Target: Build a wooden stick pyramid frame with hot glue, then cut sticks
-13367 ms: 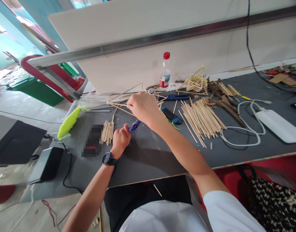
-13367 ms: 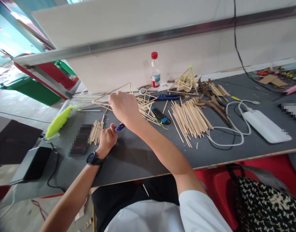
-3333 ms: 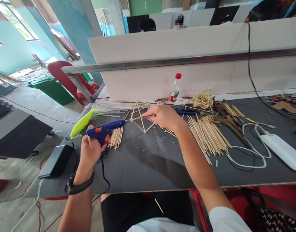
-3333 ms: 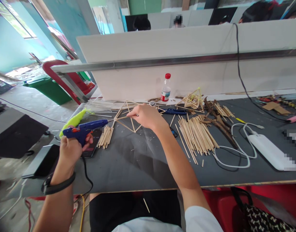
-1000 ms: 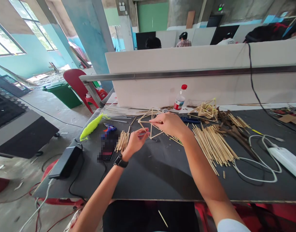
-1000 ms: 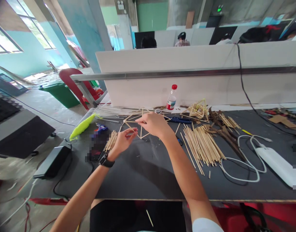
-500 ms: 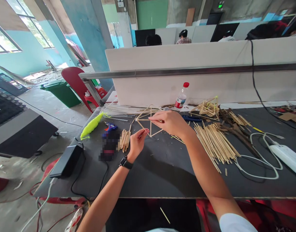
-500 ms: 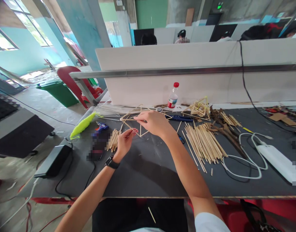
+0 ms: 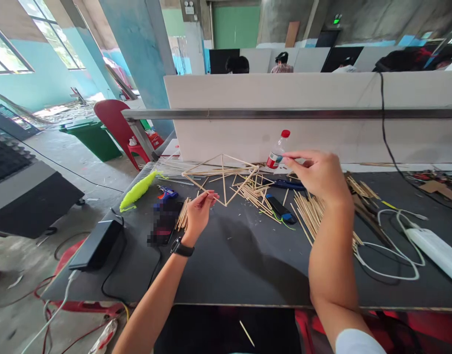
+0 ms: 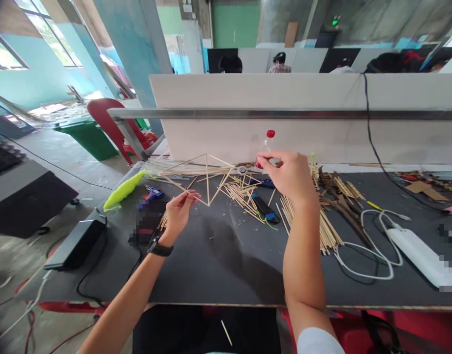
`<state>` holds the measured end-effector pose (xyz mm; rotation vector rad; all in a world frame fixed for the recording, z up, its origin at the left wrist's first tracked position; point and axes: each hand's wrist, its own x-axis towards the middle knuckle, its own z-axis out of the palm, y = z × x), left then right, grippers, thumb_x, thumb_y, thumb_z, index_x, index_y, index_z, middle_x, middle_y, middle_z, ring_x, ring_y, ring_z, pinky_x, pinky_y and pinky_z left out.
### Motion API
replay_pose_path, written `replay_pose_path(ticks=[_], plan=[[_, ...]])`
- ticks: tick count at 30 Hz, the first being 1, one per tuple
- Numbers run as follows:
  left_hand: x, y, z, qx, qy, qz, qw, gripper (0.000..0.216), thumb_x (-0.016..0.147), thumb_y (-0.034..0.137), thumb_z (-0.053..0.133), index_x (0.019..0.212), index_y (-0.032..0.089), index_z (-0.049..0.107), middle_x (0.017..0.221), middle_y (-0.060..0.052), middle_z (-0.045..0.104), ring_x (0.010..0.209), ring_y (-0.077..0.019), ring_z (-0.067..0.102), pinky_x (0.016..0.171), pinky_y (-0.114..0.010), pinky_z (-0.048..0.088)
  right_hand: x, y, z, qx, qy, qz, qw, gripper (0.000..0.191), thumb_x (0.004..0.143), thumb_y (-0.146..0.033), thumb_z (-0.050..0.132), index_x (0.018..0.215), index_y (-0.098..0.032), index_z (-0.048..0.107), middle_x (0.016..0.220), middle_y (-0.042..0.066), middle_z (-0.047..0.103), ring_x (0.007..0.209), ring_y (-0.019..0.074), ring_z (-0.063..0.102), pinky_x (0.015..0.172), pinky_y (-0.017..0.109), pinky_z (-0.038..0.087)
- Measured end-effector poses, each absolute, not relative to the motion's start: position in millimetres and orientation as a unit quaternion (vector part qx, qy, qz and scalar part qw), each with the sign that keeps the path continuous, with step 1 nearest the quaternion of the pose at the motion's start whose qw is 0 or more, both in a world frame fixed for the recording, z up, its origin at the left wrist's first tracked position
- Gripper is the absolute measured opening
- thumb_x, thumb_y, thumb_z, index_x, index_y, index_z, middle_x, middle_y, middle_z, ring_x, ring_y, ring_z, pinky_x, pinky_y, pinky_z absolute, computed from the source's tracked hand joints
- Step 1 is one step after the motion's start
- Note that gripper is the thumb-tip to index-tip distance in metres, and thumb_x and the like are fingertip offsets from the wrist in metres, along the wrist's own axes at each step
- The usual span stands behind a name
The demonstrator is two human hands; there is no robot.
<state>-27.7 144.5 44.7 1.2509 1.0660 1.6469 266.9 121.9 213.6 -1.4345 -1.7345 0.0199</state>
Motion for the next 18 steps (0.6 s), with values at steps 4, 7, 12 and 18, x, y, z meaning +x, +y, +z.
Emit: replay_pose_path(ticks=[4,7,12,18], plan=[[-29.5,143.8,48.8,0.487,0.406,0.647,0.423,0.044,0.079,0.054,0.077,0.097,0.014,0.076,0.089,-0.011,0.078,0.085,-0.0217,0.076,0.079,-0.034,0.063,268.3,146.5,194.5,-0.545,-0.751,0.249,0.278,0.038,0.083,-0.052,0.071,0.108,-0.026,0.081,0.081,0.004,0.077,0.055,0.0143,0.061,0.055,0.029,0.046],[-29.5,143.6,48.1,0.486,0.401,0.642,0.436,0.044,0.079,0.054,0.077,0.096,0.014,0.076,0.089,-0.011,0.078,0.086,-0.0219,0.075,0.08,-0.035,0.062,249.7,157.8,182.9,-0.471,-0.762,0.37,0.247,0.04,0.079,-0.054,0.076,0.109,-0.028,0.081,0.09,0.006,0.078,0.059,0.014,0.061,0.058,0.03,0.049],[-29.4,145.4,45.5,0.471,0.392,0.647,0.454,0.043,0.078,0.053,0.079,0.096,0.014,0.076,0.089,-0.01,0.078,0.085,-0.0206,0.075,0.08,-0.033,0.061,214.5,162.5,173.4,-0.377,-0.768,0.426,0.295,0.032,0.083,-0.053,0.072,0.09,-0.024,0.083,0.107,0.009,0.078,0.055,0.0098,0.055,0.055,0.029,0.046],[-31.9,148.1,44.6,0.446,0.388,0.653,0.473,0.046,0.077,0.052,0.08,0.103,0.014,0.076,0.094,-0.011,0.078,0.087,-0.0209,0.075,0.081,-0.033,0.06,184.6,155.4,168.1,-0.346,-0.761,0.43,0.341,0.029,0.083,-0.051,0.075,0.096,-0.026,0.083,0.087,0.004,0.077,0.055,0.0088,0.053,0.049,0.025,0.037]])
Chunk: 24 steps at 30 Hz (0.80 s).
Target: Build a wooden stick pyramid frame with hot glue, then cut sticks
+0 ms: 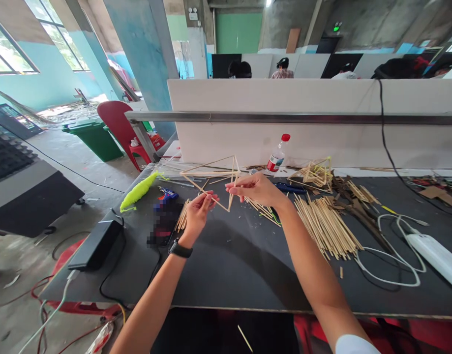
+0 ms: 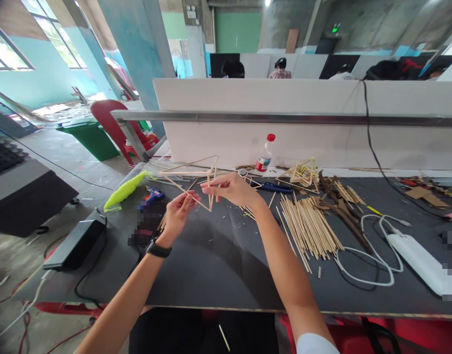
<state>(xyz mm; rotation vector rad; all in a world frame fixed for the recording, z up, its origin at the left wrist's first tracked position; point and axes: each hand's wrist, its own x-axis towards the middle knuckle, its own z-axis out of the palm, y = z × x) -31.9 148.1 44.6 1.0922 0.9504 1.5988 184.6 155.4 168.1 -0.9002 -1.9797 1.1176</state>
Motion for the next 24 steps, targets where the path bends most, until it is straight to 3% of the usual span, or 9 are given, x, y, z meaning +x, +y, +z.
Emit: replay_pose_path(ticks=[7,12,14,19,24], plan=[[-32.1,146.3,44.9,0.465,0.385,0.626,0.494,0.046,0.077,0.054,0.08,0.102,0.015,0.078,0.09,-0.009,0.077,0.078,-0.0179,0.071,0.073,-0.029,0.058,156.0,135.8,170.3,-0.31,-0.751,0.468,0.347,0.03,0.086,-0.051,0.072,0.105,-0.029,0.082,0.074,0.001,0.074,0.062,0.0112,0.06,0.049,0.023,0.041],[-30.9,144.5,46.0,0.485,0.382,0.62,0.484,0.046,0.073,0.058,0.081,0.082,0.013,0.078,0.067,-0.004,0.07,0.061,-0.0137,0.062,0.061,-0.024,0.054,146.3,125.9,169.5,-0.296,-0.759,0.47,0.34,0.031,0.089,-0.049,0.07,0.11,-0.029,0.08,0.081,0.002,0.076,0.063,0.0115,0.061,0.049,0.023,0.041],[-30.5,144.7,44.4,0.49,0.377,0.621,0.482,0.047,0.07,0.059,0.082,0.078,0.013,0.077,0.067,-0.004,0.069,0.059,-0.013,0.06,0.059,-0.024,0.053,143.1,123.6,168.8,-0.298,-0.765,0.461,0.337,0.032,0.089,-0.049,0.069,0.111,-0.029,0.08,0.08,0.002,0.076,0.063,0.0115,0.061,0.048,0.023,0.04],[-28.0,146.5,35.1,0.488,0.372,0.594,0.52,0.049,0.072,0.059,0.081,0.088,0.012,0.078,0.075,-0.005,0.073,0.065,-0.0154,0.065,0.063,-0.026,0.055,138.6,123.2,167.0,-0.316,-0.778,0.409,0.356,0.031,0.092,-0.047,0.067,0.11,-0.026,0.08,0.077,0.002,0.075,0.062,0.012,0.064,0.054,0.024,0.045],[-25.1,146.0,29.4,0.48,0.367,0.568,0.558,0.046,0.074,0.056,0.081,0.09,0.013,0.078,0.08,-0.005,0.073,0.07,-0.0143,0.067,0.073,-0.028,0.059,140.1,127.1,166.7,-0.323,-0.784,0.369,0.381,0.029,0.093,-0.045,0.064,0.109,-0.026,0.08,0.083,0.003,0.077,0.074,0.0159,0.069,0.06,0.027,0.049]])
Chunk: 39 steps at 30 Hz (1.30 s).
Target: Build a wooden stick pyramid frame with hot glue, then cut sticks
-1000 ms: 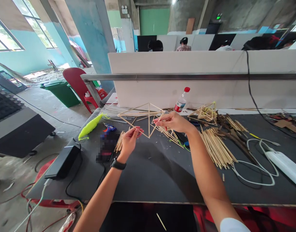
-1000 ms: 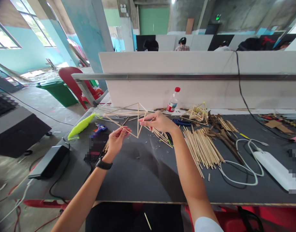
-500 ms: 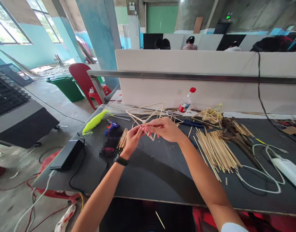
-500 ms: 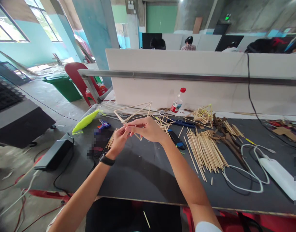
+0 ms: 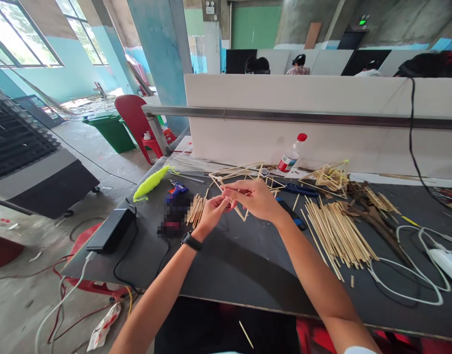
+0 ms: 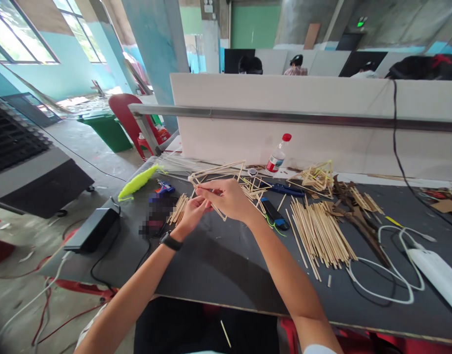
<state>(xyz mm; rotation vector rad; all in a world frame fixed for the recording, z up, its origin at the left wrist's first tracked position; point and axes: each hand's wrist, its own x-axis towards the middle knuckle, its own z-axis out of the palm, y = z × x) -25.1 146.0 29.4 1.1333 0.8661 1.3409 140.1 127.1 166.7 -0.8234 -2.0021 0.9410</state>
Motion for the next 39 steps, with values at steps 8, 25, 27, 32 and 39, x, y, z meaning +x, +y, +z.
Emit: replay_pose_path(ticks=[8,25,27,32,39], plan=[[-24.8,146.3,29.3,0.474,0.372,0.561,0.568,0.046,0.073,0.057,0.08,0.088,0.014,0.077,0.081,-0.006,0.074,0.07,-0.0153,0.068,0.072,-0.029,0.06,139.9,126.8,167.7,-0.337,-0.783,0.354,0.384,0.027,0.093,-0.047,0.065,0.104,-0.029,0.082,0.093,0.004,0.078,0.076,0.0172,0.07,0.063,0.029,0.051],[-31.0,151.9,19.4,0.532,0.379,0.593,0.471,0.028,0.073,0.044,0.08,0.072,0.017,0.072,0.07,-0.006,0.07,0.066,-0.0196,0.063,0.06,-0.03,0.051,127.5,113.0,167.5,-0.31,-0.816,0.375,0.313,0.027,0.091,-0.043,0.067,0.108,-0.028,0.08,0.089,0.002,0.077,0.069,0.0127,0.064,0.059,0.025,0.046],[-30.1,151.6,22.2,0.515,0.379,0.601,0.479,0.031,0.071,0.045,0.082,0.081,0.016,0.075,0.077,-0.007,0.073,0.07,-0.0211,0.066,0.061,-0.031,0.052,130.6,112.8,169.4,-0.306,-0.807,0.399,0.31,0.027,0.089,-0.043,0.069,0.109,-0.028,0.079,0.094,0.002,0.077,0.07,0.0122,0.064,0.058,0.024,0.045],[-28.7,148.3,34.1,0.484,0.391,0.621,0.476,0.046,0.07,0.055,0.082,0.093,0.015,0.078,0.08,-0.009,0.075,0.071,-0.022,0.068,0.061,-0.031,0.055,137.2,117.8,171.0,-0.297,-0.752,0.503,0.305,0.043,0.091,-0.059,0.062,0.111,-0.023,0.077,0.087,0.004,0.075,0.066,0.0122,0.065,0.052,0.022,0.044],[-33.3,148.7,36.4,0.462,0.389,0.64,0.476,0.045,0.078,0.057,0.076,0.098,0.017,0.077,0.092,-0.008,0.076,0.08,-0.0189,0.071,0.076,-0.03,0.058,142.2,131.4,169.1,-0.35,-0.654,0.564,0.363,0.052,0.092,-0.067,0.054,0.1,-0.021,0.078,0.092,0.008,0.075,0.061,0.0114,0.064,0.046,0.022,0.041]])
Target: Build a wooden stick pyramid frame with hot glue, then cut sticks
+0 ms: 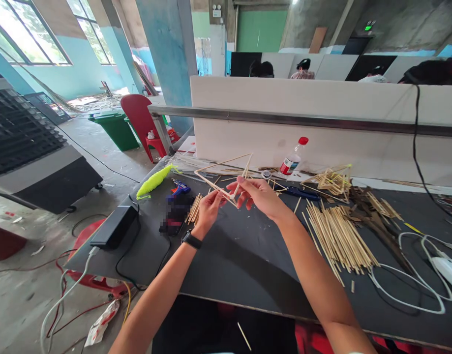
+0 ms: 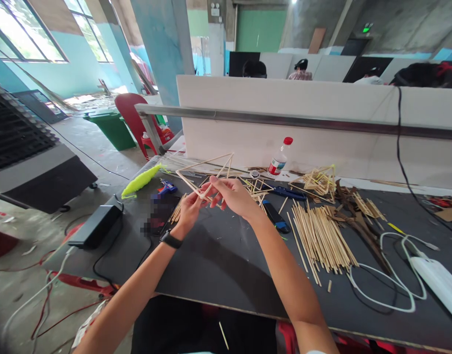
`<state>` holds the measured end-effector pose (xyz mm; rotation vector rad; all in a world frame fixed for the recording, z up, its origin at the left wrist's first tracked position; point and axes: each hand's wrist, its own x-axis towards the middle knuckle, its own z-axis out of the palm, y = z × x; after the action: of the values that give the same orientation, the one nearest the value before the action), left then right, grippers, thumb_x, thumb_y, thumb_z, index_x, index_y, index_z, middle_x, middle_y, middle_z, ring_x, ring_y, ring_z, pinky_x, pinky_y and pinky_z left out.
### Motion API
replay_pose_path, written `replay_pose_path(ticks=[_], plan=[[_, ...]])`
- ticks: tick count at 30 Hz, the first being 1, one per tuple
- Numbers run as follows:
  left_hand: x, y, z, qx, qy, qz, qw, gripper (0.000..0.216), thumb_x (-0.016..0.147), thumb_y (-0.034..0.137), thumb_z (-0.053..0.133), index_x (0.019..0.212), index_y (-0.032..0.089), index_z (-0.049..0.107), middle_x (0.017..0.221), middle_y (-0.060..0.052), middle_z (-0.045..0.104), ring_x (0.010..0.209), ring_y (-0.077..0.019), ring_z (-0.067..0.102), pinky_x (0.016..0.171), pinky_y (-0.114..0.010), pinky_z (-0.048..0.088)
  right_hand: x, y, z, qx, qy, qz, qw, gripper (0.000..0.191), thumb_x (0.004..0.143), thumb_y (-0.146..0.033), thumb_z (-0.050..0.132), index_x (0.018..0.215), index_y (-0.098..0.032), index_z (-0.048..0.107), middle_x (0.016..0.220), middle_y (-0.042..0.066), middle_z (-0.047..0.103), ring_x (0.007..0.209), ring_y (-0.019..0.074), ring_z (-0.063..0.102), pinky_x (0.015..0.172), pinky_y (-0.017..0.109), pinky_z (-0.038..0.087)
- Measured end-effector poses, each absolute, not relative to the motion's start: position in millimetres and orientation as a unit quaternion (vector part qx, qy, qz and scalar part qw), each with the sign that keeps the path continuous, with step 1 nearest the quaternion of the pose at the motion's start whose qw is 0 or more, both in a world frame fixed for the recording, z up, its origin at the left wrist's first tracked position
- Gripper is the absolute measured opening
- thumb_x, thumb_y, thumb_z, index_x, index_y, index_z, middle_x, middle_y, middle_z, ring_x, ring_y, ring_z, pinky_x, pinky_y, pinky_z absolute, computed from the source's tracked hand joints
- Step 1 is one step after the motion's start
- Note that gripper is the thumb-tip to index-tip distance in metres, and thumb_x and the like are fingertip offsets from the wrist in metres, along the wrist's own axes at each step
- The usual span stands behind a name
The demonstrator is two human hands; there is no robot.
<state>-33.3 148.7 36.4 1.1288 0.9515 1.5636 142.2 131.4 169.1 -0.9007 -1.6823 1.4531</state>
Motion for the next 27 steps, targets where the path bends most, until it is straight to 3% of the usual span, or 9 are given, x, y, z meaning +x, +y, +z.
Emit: replay_pose_path(ticks=[6,10,14,22,27], plan=[[-36.2,152.2,31.1,0.437,0.414,0.668,0.437,0.049,0.077,0.058,0.077,0.103,0.016,0.076,0.098,-0.011,0.078,0.086,-0.0215,0.073,0.078,-0.032,0.058,162.3,138.5,176.1,-0.391,-0.641,0.554,0.36,0.04,0.078,-0.057,0.076,0.1,-0.022,0.077,0.099,0.007,0.074,0.058,0.0086,0.057,0.042,0.022,0.036],[-36.0,153.0,31.3,0.452,0.425,0.679,0.393,0.044,0.08,0.054,0.075,0.101,0.016,0.077,0.105,-0.012,0.078,0.098,-0.0247,0.073,0.09,-0.036,0.056,171.3,140.8,177.1,-0.417,-0.638,0.534,0.366,0.04,0.085,-0.06,0.069,0.095,-0.022,0.078,0.088,0.007,0.073,0.057,0.01,0.055,0.043,0.025,0.034],[-35.3,153.6,30.3,0.464,0.44,0.676,0.366,0.04,0.082,0.051,0.074,0.102,0.016,0.078,0.105,-0.013,0.078,0.099,-0.0257,0.073,0.091,-0.037,0.055,173.1,142.1,175.9,-0.429,-0.652,0.509,0.364,0.046,0.09,-0.063,0.06,0.087,-0.021,0.078,0.08,0.008,0.071,0.055,0.011,0.054,0.043,0.028,0.032],[-37.6,152.8,31.2,0.478,0.47,0.664,0.331,0.035,0.082,0.05,0.074,0.093,0.017,0.08,0.111,-0.012,0.077,0.098,-0.025,0.072,0.086,-0.034,0.055,174.2,146.1,174.9,-0.437,-0.624,0.511,0.399,0.04,0.079,-0.06,0.073,0.087,-0.021,0.078,0.077,0.006,0.069,0.053,0.0087,0.049,0.043,0.026,0.032],[-36.1,152.8,32.9,0.458,0.443,0.68,0.362,0.036,0.079,0.049,0.078,0.094,0.016,0.08,0.098,-0.011,0.079,0.089,-0.0222,0.073,0.085,-0.034,0.056,180.2,157.2,170.3,-0.43,-0.577,0.542,0.434,0.038,0.079,-0.056,0.074,0.087,-0.019,0.074,0.084,0.006,0.07,0.051,0.0067,0.046,0.043,0.026,0.033]])
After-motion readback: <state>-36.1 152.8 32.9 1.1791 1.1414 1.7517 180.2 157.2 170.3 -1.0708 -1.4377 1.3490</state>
